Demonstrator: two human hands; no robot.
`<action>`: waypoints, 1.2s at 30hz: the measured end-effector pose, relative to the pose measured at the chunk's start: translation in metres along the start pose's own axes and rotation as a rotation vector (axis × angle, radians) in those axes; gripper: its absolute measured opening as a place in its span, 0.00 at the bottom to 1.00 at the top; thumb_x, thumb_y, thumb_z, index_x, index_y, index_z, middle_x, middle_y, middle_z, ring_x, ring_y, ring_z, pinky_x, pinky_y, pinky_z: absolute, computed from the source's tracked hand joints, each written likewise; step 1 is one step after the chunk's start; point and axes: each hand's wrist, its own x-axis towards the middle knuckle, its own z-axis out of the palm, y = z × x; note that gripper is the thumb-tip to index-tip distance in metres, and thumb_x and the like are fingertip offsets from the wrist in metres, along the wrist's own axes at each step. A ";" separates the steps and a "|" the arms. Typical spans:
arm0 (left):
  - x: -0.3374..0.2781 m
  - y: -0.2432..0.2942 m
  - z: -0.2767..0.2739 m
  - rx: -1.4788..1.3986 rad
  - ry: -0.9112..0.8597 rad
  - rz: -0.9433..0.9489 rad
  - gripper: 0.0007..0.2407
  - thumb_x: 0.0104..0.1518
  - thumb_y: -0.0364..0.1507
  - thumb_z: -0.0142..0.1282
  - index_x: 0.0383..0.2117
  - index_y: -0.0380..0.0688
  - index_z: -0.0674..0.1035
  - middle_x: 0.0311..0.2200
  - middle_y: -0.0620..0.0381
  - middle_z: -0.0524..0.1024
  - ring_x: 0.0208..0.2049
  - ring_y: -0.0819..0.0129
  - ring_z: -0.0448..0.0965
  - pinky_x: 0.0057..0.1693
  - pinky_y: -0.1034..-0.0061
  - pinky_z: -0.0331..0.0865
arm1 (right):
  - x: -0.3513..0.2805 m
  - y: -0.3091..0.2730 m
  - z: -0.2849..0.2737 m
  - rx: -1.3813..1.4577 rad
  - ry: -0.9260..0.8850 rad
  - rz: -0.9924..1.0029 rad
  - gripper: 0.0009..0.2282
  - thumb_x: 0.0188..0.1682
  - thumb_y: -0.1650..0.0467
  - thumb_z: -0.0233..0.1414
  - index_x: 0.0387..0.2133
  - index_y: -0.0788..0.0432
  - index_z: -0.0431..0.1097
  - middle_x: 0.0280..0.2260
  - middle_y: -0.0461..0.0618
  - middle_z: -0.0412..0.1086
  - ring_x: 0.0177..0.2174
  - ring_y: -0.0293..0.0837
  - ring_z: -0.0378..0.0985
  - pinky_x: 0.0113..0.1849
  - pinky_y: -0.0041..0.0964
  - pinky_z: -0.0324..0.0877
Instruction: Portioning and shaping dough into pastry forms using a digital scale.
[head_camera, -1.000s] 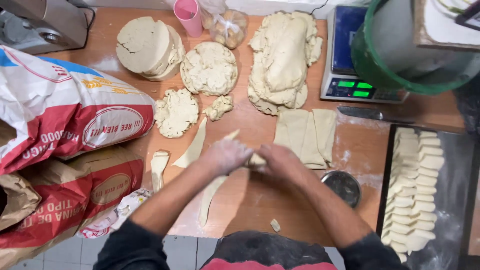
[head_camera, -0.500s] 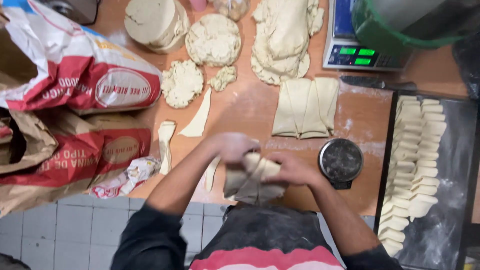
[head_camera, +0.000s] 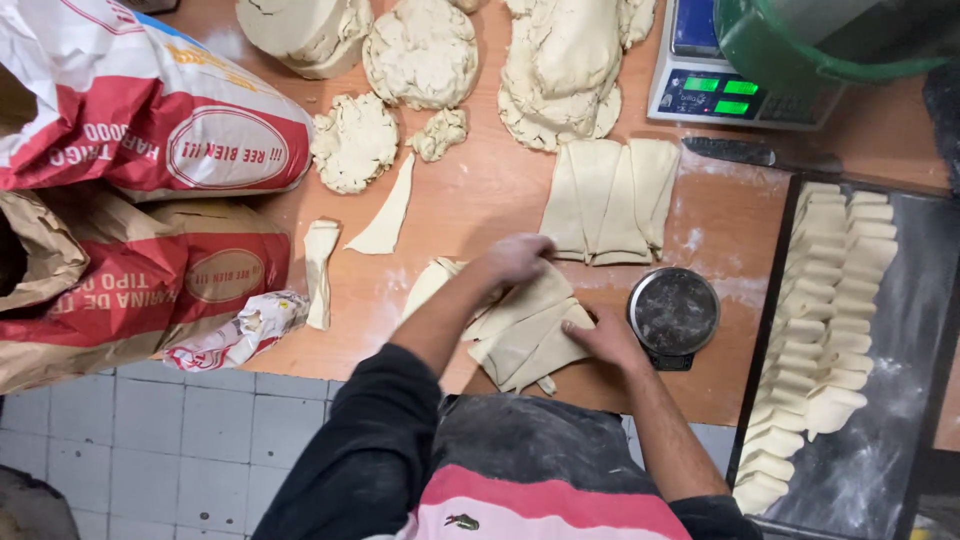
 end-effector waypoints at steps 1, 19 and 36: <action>-0.015 -0.015 -0.006 0.006 -0.001 -0.004 0.15 0.53 0.33 0.56 0.47 0.49 0.81 0.47 0.51 0.81 0.50 0.55 0.80 0.55 0.62 0.73 | -0.006 -0.006 -0.001 0.006 -0.002 -0.004 0.25 0.44 0.60 0.62 0.53 0.60 0.72 0.46 0.57 0.77 0.45 0.51 0.79 0.49 0.45 0.71; -0.161 -0.040 0.018 0.558 0.423 -0.053 0.14 0.52 0.28 0.53 0.46 0.41 0.75 0.50 0.47 0.73 0.54 0.55 0.71 0.59 0.61 0.64 | 0.106 -0.139 0.074 -0.502 0.001 -0.579 0.23 0.44 0.61 0.59 0.51 0.60 0.69 0.49 0.62 0.70 0.50 0.60 0.70 0.53 0.50 0.66; -0.223 0.003 0.034 -0.346 0.884 -0.244 0.09 0.54 0.31 0.62 0.35 0.41 0.77 0.38 0.48 0.75 0.42 0.52 0.78 0.49 0.62 0.73 | 0.044 -0.195 0.016 -0.051 -0.395 -0.617 0.23 0.43 0.67 0.63 0.51 0.61 0.71 0.45 0.53 0.77 0.46 0.42 0.79 0.49 0.38 0.72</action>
